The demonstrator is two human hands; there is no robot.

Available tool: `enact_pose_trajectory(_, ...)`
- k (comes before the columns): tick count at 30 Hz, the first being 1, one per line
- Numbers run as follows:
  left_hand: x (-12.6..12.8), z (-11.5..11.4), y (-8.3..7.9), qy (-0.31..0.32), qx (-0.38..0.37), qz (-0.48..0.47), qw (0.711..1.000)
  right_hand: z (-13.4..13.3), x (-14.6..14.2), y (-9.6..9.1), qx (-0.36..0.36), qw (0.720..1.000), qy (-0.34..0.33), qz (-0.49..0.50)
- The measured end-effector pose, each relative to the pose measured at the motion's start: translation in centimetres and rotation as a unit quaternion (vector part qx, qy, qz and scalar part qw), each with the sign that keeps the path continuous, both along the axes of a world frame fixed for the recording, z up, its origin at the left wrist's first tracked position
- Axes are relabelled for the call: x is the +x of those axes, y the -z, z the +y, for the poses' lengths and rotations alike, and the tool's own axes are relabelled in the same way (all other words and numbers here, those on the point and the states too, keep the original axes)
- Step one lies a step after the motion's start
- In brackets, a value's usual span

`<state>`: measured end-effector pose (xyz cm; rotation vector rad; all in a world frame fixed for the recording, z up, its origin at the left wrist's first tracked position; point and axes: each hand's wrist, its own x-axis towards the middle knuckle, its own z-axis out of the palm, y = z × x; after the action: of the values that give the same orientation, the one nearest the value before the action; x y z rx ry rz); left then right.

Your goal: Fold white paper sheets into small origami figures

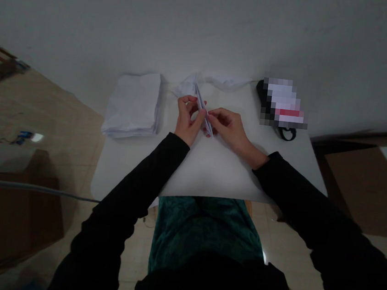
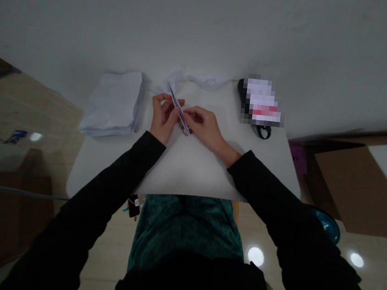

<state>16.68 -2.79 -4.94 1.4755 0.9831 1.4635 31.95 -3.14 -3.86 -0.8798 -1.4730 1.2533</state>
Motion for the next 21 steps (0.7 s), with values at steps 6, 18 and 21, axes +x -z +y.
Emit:
enact_pose_trajectory(6,0.2,-0.5,0.0,0.020,0.036,0.061,0.997,-0.4,0.0,0.5,0.117,0.979,0.092,-0.141)
enact_pose_trajectory(18,0.9,0.5,2.0,-0.135,0.122,0.124,0.976,-0.9,-0.7,0.9,0.359,0.896,0.150,-0.213)
enact_pose_trajectory(21,1.2,0.3,1.5,-0.148,0.124,0.087,0.977,-1.1,-0.8,0.8,0.374,0.880,0.156,-0.248)
